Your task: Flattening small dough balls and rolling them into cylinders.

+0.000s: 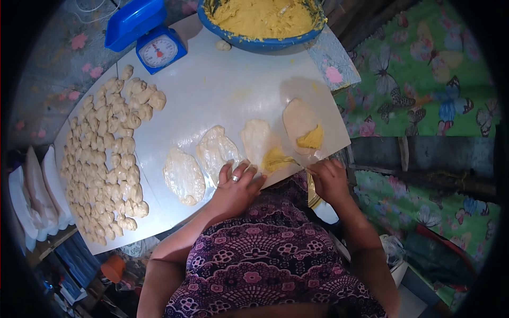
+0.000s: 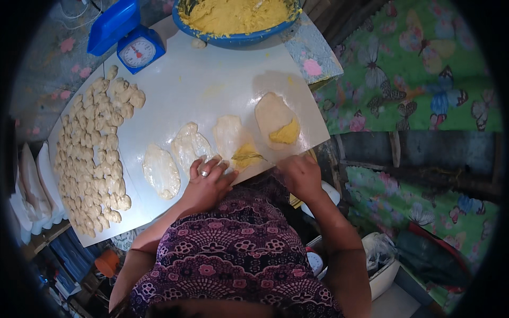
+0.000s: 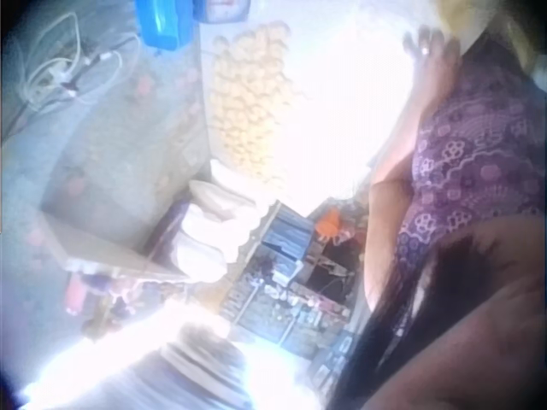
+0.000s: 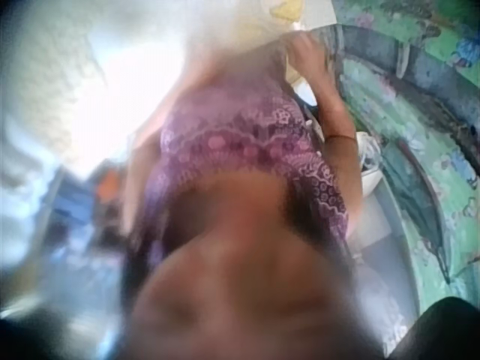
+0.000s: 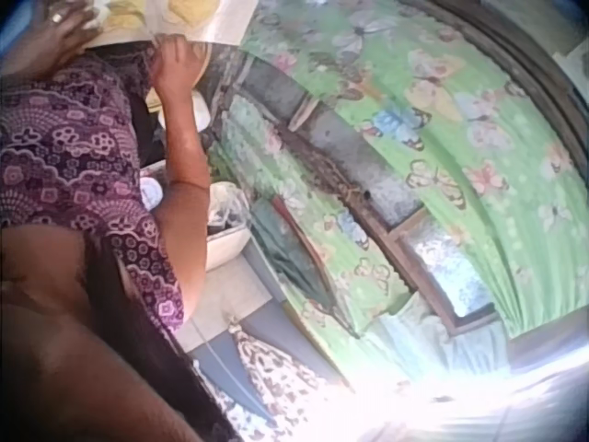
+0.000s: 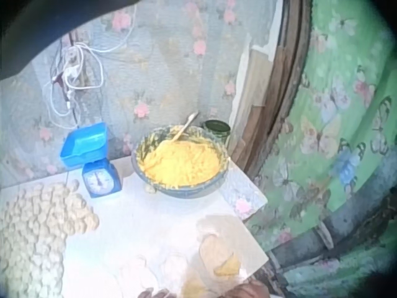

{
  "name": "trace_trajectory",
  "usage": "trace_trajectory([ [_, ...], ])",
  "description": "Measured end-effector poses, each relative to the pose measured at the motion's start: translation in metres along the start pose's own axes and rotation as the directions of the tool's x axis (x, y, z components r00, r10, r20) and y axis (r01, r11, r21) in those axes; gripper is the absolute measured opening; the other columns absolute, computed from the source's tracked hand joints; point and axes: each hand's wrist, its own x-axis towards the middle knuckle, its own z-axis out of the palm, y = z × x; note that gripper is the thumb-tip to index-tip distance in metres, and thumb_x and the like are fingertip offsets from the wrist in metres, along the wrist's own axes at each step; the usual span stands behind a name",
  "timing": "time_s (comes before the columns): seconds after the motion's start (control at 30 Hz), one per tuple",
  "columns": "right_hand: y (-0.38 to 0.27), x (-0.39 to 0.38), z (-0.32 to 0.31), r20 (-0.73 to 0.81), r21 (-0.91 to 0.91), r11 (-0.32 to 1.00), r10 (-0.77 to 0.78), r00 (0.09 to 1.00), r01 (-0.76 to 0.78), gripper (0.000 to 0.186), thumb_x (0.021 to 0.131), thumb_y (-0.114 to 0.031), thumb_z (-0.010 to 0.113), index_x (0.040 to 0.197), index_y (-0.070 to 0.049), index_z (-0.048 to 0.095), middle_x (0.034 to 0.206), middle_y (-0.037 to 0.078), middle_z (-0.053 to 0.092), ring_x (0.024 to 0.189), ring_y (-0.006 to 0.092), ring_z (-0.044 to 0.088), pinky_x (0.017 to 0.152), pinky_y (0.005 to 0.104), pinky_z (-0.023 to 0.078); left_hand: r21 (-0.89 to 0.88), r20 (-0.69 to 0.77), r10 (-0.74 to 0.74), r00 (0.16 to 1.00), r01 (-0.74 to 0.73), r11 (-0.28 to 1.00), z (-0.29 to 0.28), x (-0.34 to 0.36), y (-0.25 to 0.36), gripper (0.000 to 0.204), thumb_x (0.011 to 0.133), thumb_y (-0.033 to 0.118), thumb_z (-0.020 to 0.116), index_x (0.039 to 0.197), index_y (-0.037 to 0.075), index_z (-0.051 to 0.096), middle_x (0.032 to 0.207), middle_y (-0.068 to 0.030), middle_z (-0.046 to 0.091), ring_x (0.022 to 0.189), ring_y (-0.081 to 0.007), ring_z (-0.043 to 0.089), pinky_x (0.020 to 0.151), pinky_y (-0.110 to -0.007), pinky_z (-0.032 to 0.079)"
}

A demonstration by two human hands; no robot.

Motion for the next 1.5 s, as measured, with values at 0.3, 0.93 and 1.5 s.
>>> trace_trajectory([
  [0.3,-0.010,0.008,0.010,0.099,0.084,0.982,0.160,0.982,-0.169,0.011,0.078,-0.014,0.066,0.089,-0.012,0.065,0.082,0.007,0.059,0.075,0.0297,0.059,0.068,0.0420,0.045,-0.065,-0.044,0.067,0.997,-0.070,0.995,-0.004,0.004,-0.005,0.047,0.080,0.031,0.070,0.124,0.019,0.059,0.125,-0.0095,0.049,0.125,-0.0273,0.041,0.105,-0.053,0.024],
  [0.93,0.017,0.014,-0.016,-0.022,0.459,0.798,0.449,0.893,-0.390,0.011,0.087,-0.012,0.064,0.092,-0.003,0.063,0.085,0.012,0.060,0.077,0.0265,0.063,0.068,0.0326,0.049,-0.005,0.060,-0.024,0.998,0.025,1.000,-0.010,0.014,-0.021,0.082,0.069,0.061,0.071,0.139,0.027,0.047,0.155,-0.0165,0.019,0.143,-0.0429,0.010,0.110,-0.058,0.003],
  [1.5,0.051,0.123,-0.057,-0.223,0.453,0.860,0.365,0.904,-0.235,0.013,0.088,-0.015,0.063,0.091,-0.003,0.063,0.084,0.011,0.062,0.074,0.0217,0.061,0.066,0.0316,0.048,0.013,0.170,0.050,0.984,-0.053,0.999,-0.042,0.065,-0.062,0.086,0.069,0.076,0.056,0.140,0.028,0.048,0.159,-0.0127,0.008,0.145,-0.0417,-0.003,0.108,-0.065,-0.005],
])
